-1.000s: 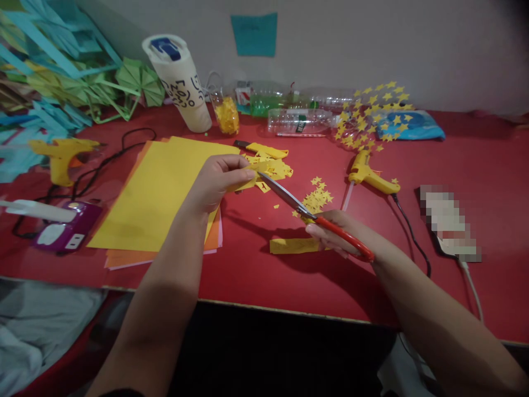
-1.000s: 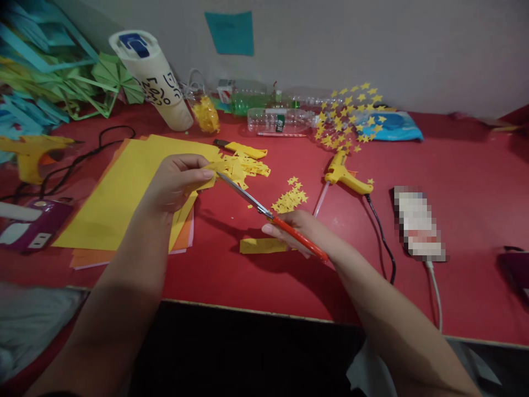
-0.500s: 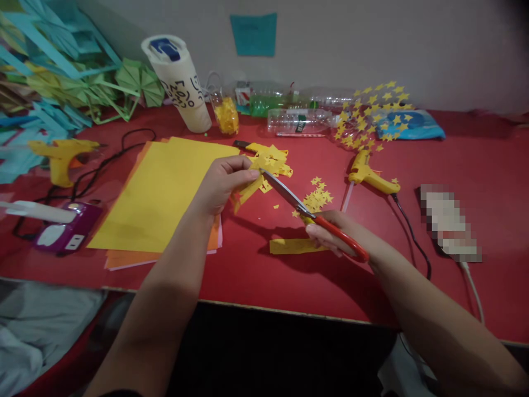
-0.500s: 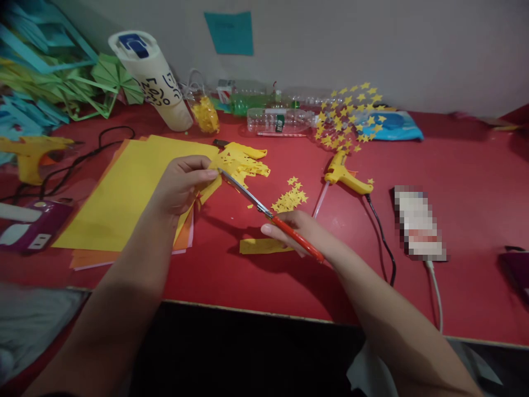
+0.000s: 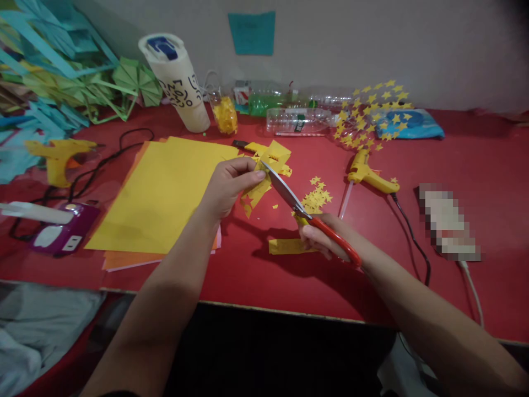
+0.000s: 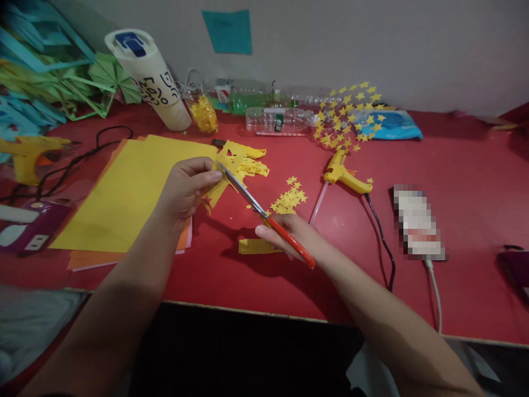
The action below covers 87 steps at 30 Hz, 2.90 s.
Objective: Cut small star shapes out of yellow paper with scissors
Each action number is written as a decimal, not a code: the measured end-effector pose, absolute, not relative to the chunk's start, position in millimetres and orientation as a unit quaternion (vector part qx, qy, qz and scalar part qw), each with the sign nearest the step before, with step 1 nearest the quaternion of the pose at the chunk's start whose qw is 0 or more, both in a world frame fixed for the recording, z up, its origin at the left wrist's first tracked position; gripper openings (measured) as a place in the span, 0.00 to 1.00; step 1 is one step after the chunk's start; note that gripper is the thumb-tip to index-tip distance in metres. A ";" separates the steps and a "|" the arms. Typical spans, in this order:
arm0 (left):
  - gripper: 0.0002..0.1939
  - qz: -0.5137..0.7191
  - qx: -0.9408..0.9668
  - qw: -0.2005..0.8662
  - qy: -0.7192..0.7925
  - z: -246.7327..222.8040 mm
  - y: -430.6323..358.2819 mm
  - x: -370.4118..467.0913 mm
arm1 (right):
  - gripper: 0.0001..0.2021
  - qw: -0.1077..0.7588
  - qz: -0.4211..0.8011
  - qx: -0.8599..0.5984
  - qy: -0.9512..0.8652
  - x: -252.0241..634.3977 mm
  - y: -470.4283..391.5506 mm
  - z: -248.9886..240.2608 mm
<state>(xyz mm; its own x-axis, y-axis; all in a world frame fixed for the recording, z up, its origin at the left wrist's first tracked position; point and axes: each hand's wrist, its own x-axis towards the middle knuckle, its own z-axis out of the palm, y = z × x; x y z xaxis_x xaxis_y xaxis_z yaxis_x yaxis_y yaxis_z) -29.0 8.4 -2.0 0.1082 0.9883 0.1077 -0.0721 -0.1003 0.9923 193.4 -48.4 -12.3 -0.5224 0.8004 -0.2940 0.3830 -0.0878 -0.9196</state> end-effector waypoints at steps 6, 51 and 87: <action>0.10 0.521 0.526 0.525 0.419 -3.0 8.2 -27.6 | 0.24 0.177 0.579 -0.481 -0.634 190.9 -51.3 -8.5; 0.06 0.609 0.556 0.371 0.428 -7.3 16.7 -30.9 | 0.27 0.234 0.570 -0.551 -0.563 182.8 -49.1 -6.8; 0.09 0.614 0.454 0.463 0.451 -7.8 5.6 -13.2 | 0.25 0.192 0.561 -0.505 -0.627 186.7 -50.3 -22.3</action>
